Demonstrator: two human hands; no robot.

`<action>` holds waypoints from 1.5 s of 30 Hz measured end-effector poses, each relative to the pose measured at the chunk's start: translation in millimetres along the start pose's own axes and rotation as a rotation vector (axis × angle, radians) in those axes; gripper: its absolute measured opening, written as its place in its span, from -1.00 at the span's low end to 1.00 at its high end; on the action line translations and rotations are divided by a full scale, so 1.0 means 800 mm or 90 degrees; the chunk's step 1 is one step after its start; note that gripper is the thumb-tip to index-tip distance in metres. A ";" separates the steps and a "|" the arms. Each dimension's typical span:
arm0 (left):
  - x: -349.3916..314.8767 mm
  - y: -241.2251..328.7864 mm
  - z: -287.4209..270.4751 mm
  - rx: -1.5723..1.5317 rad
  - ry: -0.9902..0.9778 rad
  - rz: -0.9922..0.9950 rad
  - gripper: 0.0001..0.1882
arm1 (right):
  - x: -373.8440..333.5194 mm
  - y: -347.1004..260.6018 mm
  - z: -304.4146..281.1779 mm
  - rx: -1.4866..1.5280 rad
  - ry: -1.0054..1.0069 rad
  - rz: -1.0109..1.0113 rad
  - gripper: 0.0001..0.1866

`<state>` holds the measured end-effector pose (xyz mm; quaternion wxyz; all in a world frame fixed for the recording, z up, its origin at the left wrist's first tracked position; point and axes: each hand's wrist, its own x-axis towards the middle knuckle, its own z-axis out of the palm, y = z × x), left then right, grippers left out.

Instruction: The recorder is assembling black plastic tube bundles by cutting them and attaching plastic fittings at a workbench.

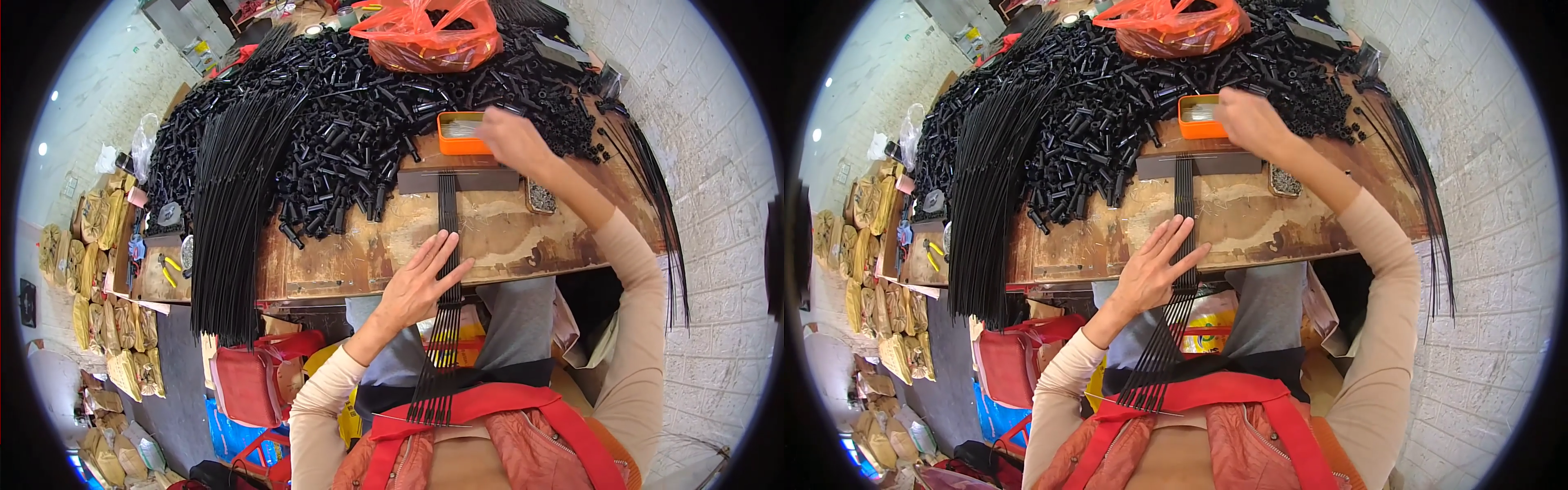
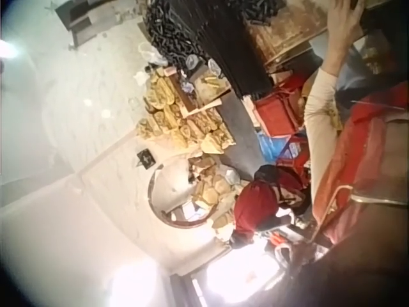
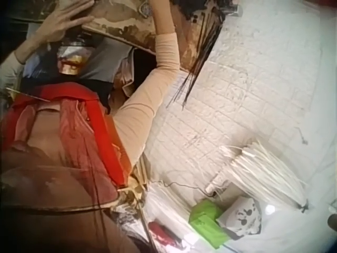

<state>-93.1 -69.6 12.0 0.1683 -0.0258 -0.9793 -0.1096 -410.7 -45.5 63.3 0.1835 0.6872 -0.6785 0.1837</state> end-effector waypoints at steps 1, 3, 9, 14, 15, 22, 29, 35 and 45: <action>0.001 0.000 -0.001 0.010 0.001 0.002 -0.16 | -0.011 -0.012 0.003 0.024 -0.020 -0.035 -0.86; 0.000 -0.001 -0.001 0.015 -0.003 0.003 -0.17 | -0.025 -0.031 0.006 0.051 -0.045 -0.066 -0.84; 0.002 0.000 0.002 0.018 0.001 0.005 -0.18 | -0.028 -0.038 -0.011 0.027 -0.105 -0.038 -0.90; 0.002 0.000 0.002 0.008 -0.007 -0.004 -0.19 | -0.031 -0.027 0.004 0.035 -0.031 -0.056 -0.94; 0.002 0.000 0.002 0.008 -0.009 -0.004 -0.19 | -0.030 -0.027 0.006 0.045 0.017 -0.068 -0.93; 0.001 0.000 -0.001 0.009 -0.001 -0.005 -0.20 | -0.002 -0.003 0.020 0.024 0.008 -0.010 -0.94; 0.004 0.003 0.005 0.001 0.003 0.001 -0.19 | 0.012 0.013 0.021 0.029 0.012 0.020 -0.92; 0.001 0.000 -0.001 -0.002 0.001 -0.007 -0.19 | -0.030 -0.032 0.015 0.158 -0.041 -0.004 -0.75; 0.003 0.001 0.002 0.005 0.002 -0.010 -0.19 | -0.043 -0.023 0.005 0.136 -0.111 -0.049 -0.62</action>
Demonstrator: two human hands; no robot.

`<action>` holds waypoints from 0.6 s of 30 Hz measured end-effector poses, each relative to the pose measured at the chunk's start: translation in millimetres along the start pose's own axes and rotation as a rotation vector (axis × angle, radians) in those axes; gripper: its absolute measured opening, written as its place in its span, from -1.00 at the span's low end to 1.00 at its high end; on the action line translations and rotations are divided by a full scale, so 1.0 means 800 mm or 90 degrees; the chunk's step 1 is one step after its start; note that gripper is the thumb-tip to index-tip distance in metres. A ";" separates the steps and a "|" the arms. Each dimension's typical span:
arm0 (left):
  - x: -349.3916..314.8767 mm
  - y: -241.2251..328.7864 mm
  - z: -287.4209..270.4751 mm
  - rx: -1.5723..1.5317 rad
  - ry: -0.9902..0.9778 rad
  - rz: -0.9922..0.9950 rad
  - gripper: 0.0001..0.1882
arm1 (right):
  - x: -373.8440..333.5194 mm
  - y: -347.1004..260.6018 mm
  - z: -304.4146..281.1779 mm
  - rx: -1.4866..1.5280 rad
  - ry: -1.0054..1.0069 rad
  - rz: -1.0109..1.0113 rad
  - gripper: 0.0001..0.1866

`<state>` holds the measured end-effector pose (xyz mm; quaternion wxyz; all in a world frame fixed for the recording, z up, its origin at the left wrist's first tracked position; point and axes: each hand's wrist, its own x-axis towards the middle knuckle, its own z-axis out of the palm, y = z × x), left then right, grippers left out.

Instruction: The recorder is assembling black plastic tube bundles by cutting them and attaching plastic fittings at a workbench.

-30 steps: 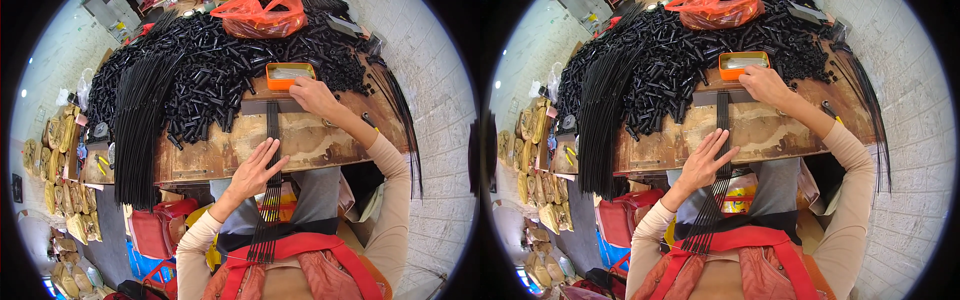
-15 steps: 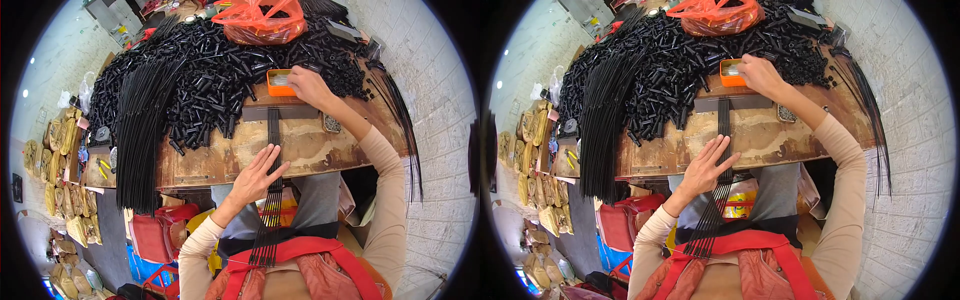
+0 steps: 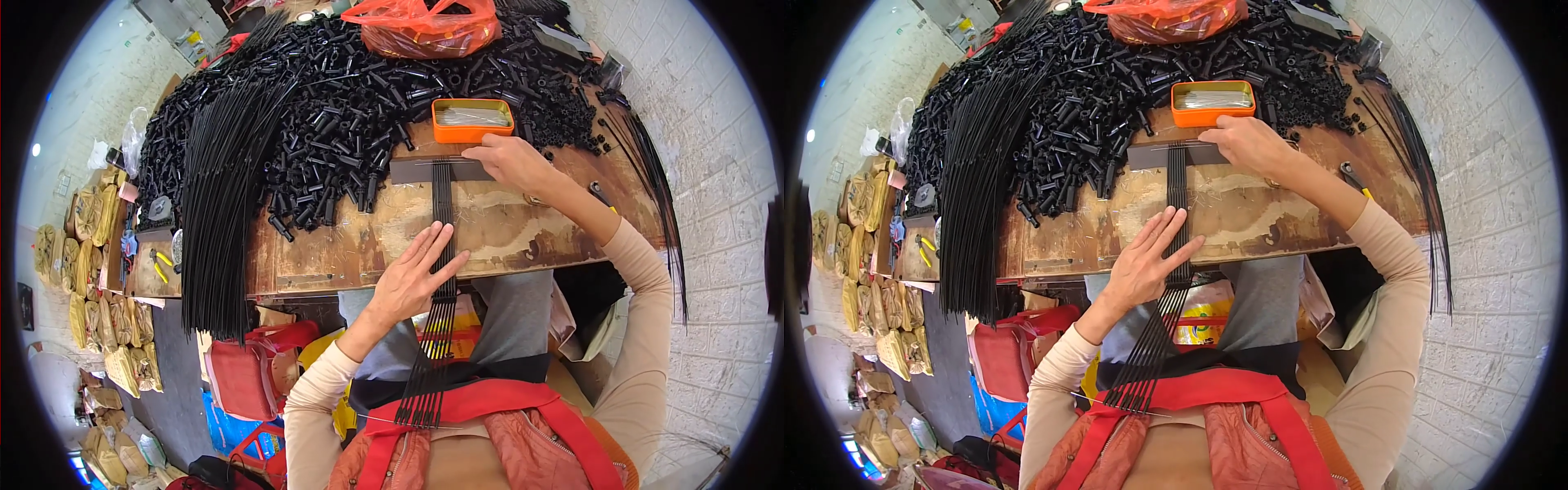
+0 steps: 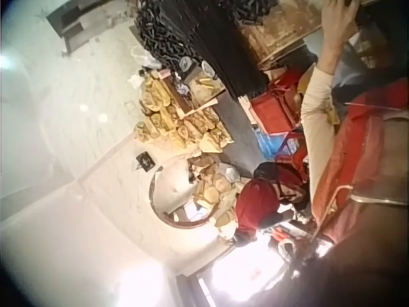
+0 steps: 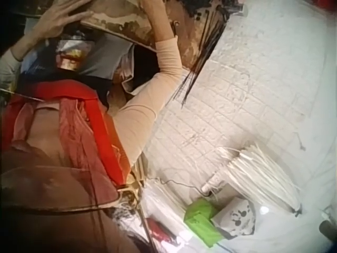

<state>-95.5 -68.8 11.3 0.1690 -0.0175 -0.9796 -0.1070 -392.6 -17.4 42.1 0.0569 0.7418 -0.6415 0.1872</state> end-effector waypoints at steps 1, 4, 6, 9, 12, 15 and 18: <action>0.000 0.001 -0.001 -0.002 -0.002 -0.004 -0.20 | 0.000 0.000 0.002 -0.003 0.003 -0.003 -0.62; 0.003 0.002 -0.002 -0.006 -0.003 -0.012 -0.21 | 0.002 -0.003 0.000 0.001 0.008 -0.008 -0.64; 0.002 0.002 -0.001 -0.006 0.001 -0.011 -0.21 | 0.004 -0.005 0.000 0.008 0.010 -0.009 -0.64; 0.002 0.001 -0.002 -0.006 0.007 -0.009 -0.22 | 0.006 -0.006 0.000 0.001 -0.001 0.003 -0.64; 0.002 0.001 -0.001 -0.008 0.010 -0.007 -0.21 | 0.006 -0.007 0.000 0.006 -0.008 0.010 -0.64; 0.001 0.000 0.000 -0.007 0.006 -0.007 -0.20 | 0.009 -0.009 0.002 0.009 -0.003 -0.006 -0.64; 0.001 -0.001 0.000 -0.003 0.001 -0.005 -0.18 | 0.011 -0.008 0.003 0.003 -0.008 -0.001 -0.70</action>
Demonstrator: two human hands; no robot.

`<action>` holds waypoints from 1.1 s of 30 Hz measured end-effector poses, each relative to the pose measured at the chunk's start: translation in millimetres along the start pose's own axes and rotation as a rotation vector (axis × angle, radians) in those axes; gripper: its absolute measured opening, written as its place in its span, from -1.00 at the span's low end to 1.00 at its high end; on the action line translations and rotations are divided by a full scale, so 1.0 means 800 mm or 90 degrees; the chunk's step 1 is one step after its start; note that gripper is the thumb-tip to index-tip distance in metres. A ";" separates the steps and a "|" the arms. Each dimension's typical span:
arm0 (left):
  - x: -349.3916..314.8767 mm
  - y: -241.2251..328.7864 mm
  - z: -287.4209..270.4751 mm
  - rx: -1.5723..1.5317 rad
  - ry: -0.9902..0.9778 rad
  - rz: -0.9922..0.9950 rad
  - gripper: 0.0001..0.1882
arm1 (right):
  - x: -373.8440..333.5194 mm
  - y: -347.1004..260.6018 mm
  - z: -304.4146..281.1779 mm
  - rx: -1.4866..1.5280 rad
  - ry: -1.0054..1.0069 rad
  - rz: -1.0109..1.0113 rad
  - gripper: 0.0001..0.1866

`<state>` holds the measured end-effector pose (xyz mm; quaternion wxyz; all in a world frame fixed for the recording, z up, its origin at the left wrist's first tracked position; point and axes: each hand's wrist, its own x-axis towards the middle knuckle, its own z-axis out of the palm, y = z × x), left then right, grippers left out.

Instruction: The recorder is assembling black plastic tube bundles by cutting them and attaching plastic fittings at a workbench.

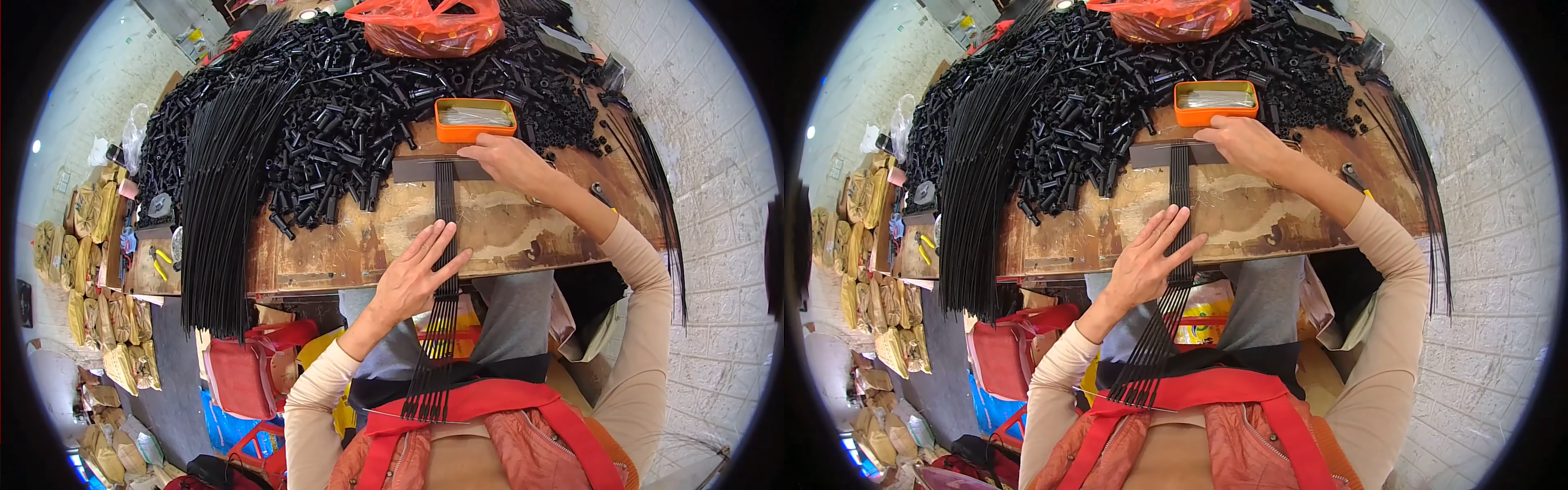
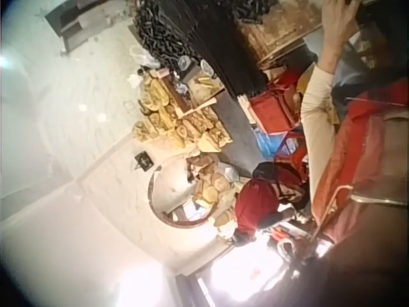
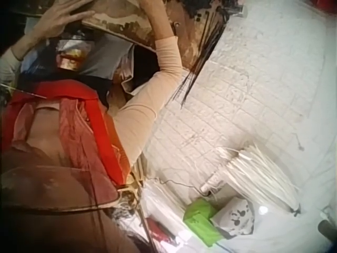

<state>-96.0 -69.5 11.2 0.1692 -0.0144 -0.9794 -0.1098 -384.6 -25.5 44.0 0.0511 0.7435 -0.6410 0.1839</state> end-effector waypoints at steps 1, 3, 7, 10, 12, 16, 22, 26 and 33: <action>0.000 0.000 0.000 0.000 0.000 0.003 -0.17 | 0.002 0.005 0.002 0.020 0.006 -0.011 -0.73; 0.001 0.000 -0.001 -0.003 -0.002 0.002 -0.18 | 0.007 0.015 0.003 0.040 0.011 -0.020 -0.76; 0.000 0.000 -0.001 -0.006 -0.001 -0.001 -0.18 | 0.018 0.023 0.001 0.066 -0.014 -0.055 -0.89; 0.002 0.000 0.001 -0.018 0.003 0.000 -0.18 | 0.019 0.023 0.002 0.060 -0.011 -0.071 -0.90; 0.002 0.001 0.000 -0.016 -0.001 -0.002 -0.18 | 0.018 0.023 0.004 0.054 -0.003 -0.076 -0.90; 0.001 0.000 0.000 -0.013 0.009 0.000 -0.18 | 0.018 0.015 0.002 0.001 -0.026 -0.067 -0.90; 0.000 0.000 0.000 -0.012 0.005 -0.005 -0.18 | 0.019 0.009 0.002 -0.012 -0.020 -0.066 -0.91; 0.002 0.001 0.001 -0.014 0.012 0.004 -0.18 | 0.024 0.011 0.008 0.029 0.019 -0.073 -0.89; -0.001 0.001 0.001 -0.007 0.015 0.002 -0.20 | 0.018 0.000 -0.003 -0.048 0.036 0.019 -0.87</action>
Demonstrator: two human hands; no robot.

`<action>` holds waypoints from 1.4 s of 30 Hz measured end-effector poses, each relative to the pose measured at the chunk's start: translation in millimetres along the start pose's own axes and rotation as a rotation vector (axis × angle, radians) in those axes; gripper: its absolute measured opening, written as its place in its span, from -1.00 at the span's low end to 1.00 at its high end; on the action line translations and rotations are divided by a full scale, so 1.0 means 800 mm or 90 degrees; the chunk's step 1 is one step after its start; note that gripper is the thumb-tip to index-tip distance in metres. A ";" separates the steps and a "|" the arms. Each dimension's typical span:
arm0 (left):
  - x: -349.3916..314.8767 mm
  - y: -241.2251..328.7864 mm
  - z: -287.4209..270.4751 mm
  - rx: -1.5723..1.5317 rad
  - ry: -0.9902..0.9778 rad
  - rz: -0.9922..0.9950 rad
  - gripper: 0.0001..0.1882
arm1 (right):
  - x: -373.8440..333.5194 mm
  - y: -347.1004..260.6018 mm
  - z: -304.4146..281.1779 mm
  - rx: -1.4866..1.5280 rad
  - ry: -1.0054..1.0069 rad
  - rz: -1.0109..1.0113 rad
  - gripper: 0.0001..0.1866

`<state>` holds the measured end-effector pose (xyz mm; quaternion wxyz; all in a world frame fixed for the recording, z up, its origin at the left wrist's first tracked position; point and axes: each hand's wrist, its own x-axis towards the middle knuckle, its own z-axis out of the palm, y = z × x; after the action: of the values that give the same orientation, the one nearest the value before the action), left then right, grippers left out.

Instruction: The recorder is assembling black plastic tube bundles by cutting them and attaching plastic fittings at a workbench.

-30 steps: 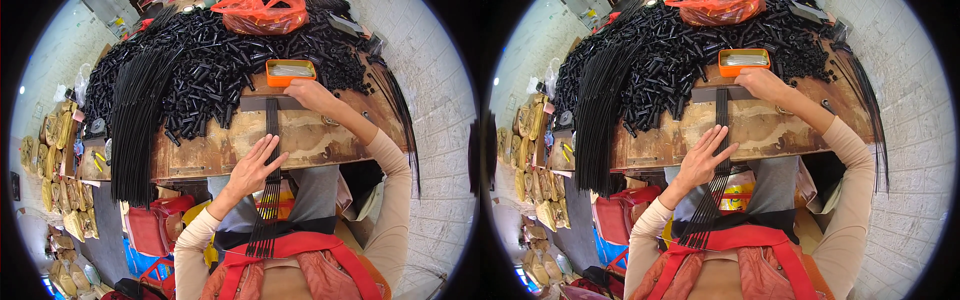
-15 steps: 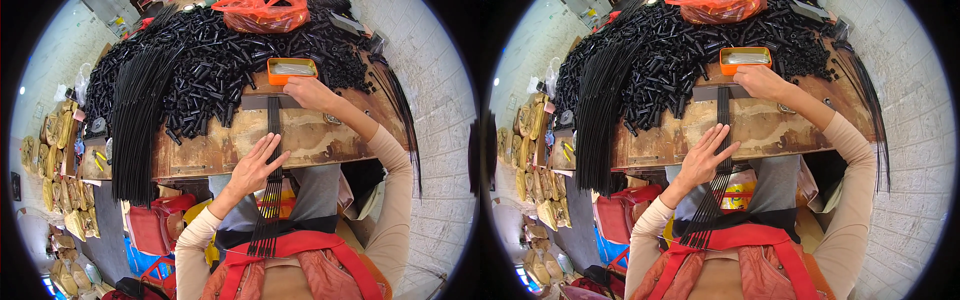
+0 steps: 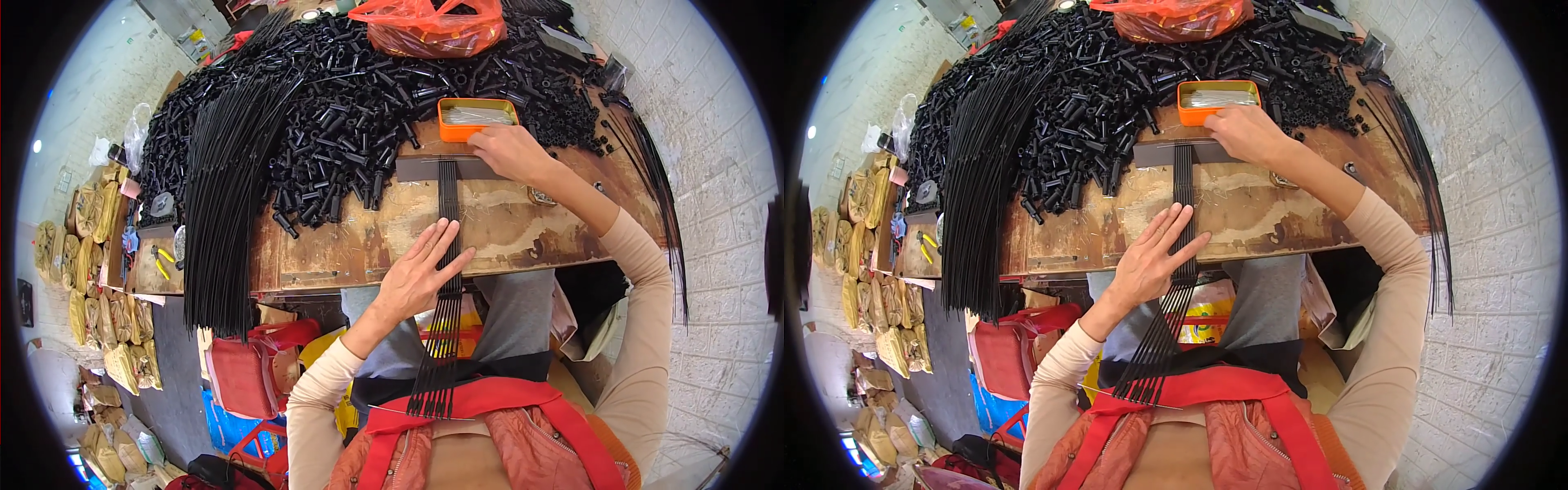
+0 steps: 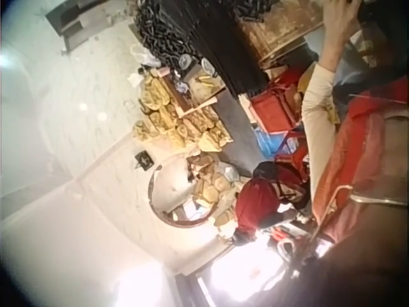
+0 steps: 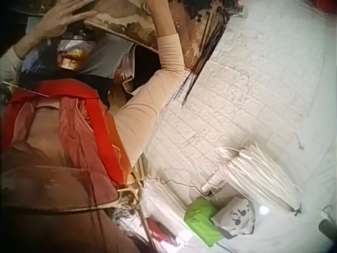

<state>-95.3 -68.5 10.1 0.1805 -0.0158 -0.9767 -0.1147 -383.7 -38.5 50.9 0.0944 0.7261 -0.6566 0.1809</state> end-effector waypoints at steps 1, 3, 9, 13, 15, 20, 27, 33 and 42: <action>0.000 0.001 0.000 0.001 0.001 0.002 -0.20 | -0.001 0.008 0.001 -0.002 -0.044 0.001 -0.87; 0.002 0.002 -0.001 0.012 -0.006 0.005 -0.19 | 0.001 0.009 0.003 -0.008 -0.085 0.002 -0.86; -0.002 0.006 -0.002 0.078 -0.019 0.014 -0.18 | 0.000 0.000 0.001 0.062 -0.059 0.034 -0.86; -0.004 0.007 -0.007 0.075 -0.017 0.015 -0.15 | -0.005 0.007 0.008 0.023 -0.062 -0.025 -0.87; -0.006 0.005 -0.003 0.074 -0.004 0.023 -0.14 | 0.000 0.011 0.013 0.042 -0.054 -0.035 -0.87; -0.003 0.009 -0.006 0.028 0.006 0.019 -0.19 | 0.018 0.011 0.013 0.155 -0.141 0.052 -0.84; -0.035 -0.011 -0.057 -0.017 -0.031 -0.114 -0.28 | -0.056 -0.108 -0.114 0.444 -0.249 0.003 -0.29; 0.072 -0.103 0.041 -0.193 0.046 0.060 -0.45 | -0.137 -0.214 0.002 0.644 -0.251 0.179 -0.59; 0.068 -0.068 0.012 -0.870 -0.011 -0.259 -0.39 | -0.011 -0.199 -0.212 0.710 0.001 0.070 -0.73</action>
<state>-153.6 -119.8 9.0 0.0975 0.0560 -0.6711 -0.7328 -250.8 52.3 219.2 -0.3128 0.6308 -0.4982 0.5060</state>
